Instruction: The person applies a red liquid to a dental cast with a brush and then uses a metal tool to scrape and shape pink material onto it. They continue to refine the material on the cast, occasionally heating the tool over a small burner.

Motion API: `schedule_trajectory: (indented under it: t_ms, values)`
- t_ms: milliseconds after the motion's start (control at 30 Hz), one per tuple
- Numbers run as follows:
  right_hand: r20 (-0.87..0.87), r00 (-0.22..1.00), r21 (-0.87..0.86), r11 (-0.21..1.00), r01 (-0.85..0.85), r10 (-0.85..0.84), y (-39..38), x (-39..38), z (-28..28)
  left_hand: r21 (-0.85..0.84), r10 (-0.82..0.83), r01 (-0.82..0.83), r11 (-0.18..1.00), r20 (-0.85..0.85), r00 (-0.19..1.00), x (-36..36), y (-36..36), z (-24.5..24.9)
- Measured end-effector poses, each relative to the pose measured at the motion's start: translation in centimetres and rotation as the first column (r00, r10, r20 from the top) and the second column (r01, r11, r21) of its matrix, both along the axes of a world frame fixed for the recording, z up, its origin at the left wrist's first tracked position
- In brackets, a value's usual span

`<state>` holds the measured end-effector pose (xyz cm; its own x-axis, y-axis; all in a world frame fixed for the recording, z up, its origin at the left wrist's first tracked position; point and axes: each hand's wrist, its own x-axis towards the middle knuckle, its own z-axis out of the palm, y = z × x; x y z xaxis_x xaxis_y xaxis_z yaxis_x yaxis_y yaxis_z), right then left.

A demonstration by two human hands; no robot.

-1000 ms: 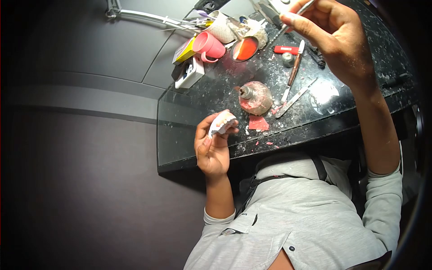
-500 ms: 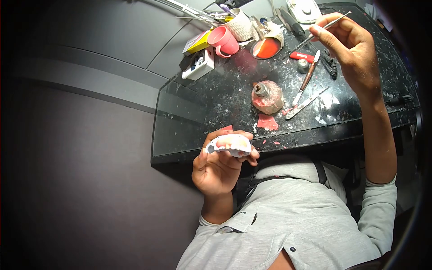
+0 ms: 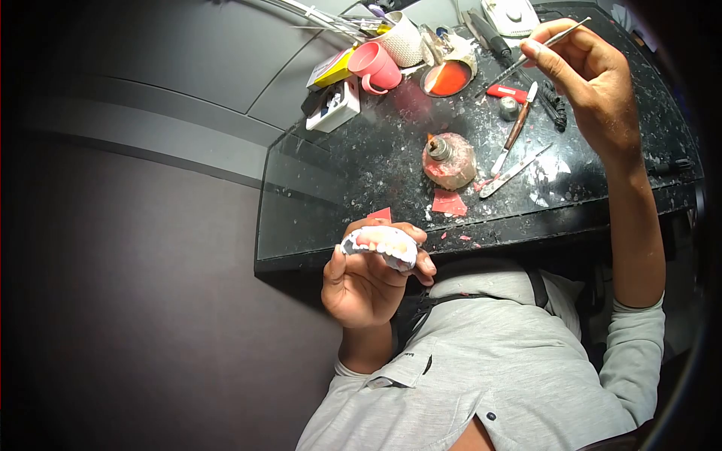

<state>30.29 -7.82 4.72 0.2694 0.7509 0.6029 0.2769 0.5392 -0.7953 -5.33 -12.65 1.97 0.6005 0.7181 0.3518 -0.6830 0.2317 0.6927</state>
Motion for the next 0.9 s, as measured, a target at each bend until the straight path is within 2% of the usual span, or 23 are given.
schedule_trajectory:
  t_ms: [67, 233, 333, 367, 400, 433, 467, 533, 567, 633, 700, 767, 900]
  values:
    - [0.012, 1.0, -0.03, 1.0, 0.003, -0.003, 0.0, 0.0, 0.0, -0.048, 0.121, -0.123, 0.991, -0.041, 0.992, 0.3, 0.1, 0.0]
    - [-0.004, 1.0, 0.054, 0.998, -0.009, 0.009, 0.1, -0.5, 0.0, 0.022, 0.38, -0.386, 0.922, -0.234, 0.895, 0.4, 4.0, -1.1]
    - [-0.035, 0.998, 0.076, 0.996, -0.041, 0.044, 0.2, -0.5, -0.2, 0.145, 0.443, -0.419, 0.896, -0.287, 0.849, -0.5, 7.7, -1.6]
    - [-0.038, 0.999, 0.075, 0.997, -0.032, 0.035, -0.5, -0.9, 0.7, 0.209, 0.474, -0.428, 0.879, -0.303, 0.826, -0.8, 8.9, -1.7]
    - [-0.135, 0.99, 0.016, 0.999, -0.048, 0.05, -1.6, -1.6, 2.2, 0.284, 0.501, -0.425, 0.859, -0.301, 0.811, -0.8, 9.6, -1.4]
    - [-0.231, 0.971, -0.042, 0.997, -0.07, 0.059, -2.2, -2.1, 3.0, 0.284, 0.495, -0.418, 0.863, -0.305, 0.814, -0.6, 10.1, -1.1]
    - [-0.249, 0.966, -0.036, 0.996, -0.082, 0.071, -2.2, -2.1, 3.0, 0.351, 0.537, -0.429, 0.832, -0.315, 0.783, -0.3, 10.4, -0.8]
    - [-0.255, 0.964, -0.023, 0.996, -0.086, 0.078, -2.2, -2.1, 3.0, 0.472, 0.598, -0.424, 0.773, -0.319, 0.735, 0.3, 10.8, -0.1]
    - [-0.257, 0.962, -0.006, 0.995, -0.095, 0.09, -2.2, -2.1, 3.0, 0.47, 0.596, -0.423, 0.775, -0.323, 0.735, 0.5, 11.1, 0.1]
    - [-0.263, 0.96, -0.017, 0.994, -0.104, 0.096, -2.0, -2.1, 2.6, 0.6, 0.652, -0.394, 0.696, -0.298, 0.698, 0.9, 11.6, 0.3]
    - [-0.281, 0.948, 0.073, 0.989, -0.132, 0.147, -1.3, -2.2, 1.9, 0.621, 0.673, -0.397, 0.676, -0.301, 0.676, 1.4, 11.9, 0.5]
    - [-0.28, 0.946, 0.056, 0.987, -0.152, 0.162, -2.1, -2.1, 2.5, 0.726, 0.709, -0.334, 0.601, -0.293, 0.641, 1.8, 12.3, 0.8]
    - [-0.284, 0.94, 0.045, 0.982, -0.185, 0.19, -2.4, -2.0, 2.8, 0.796, 0.731, -0.262, 0.546, -0.3, 0.613, 2.7, 12.5, 1.3]
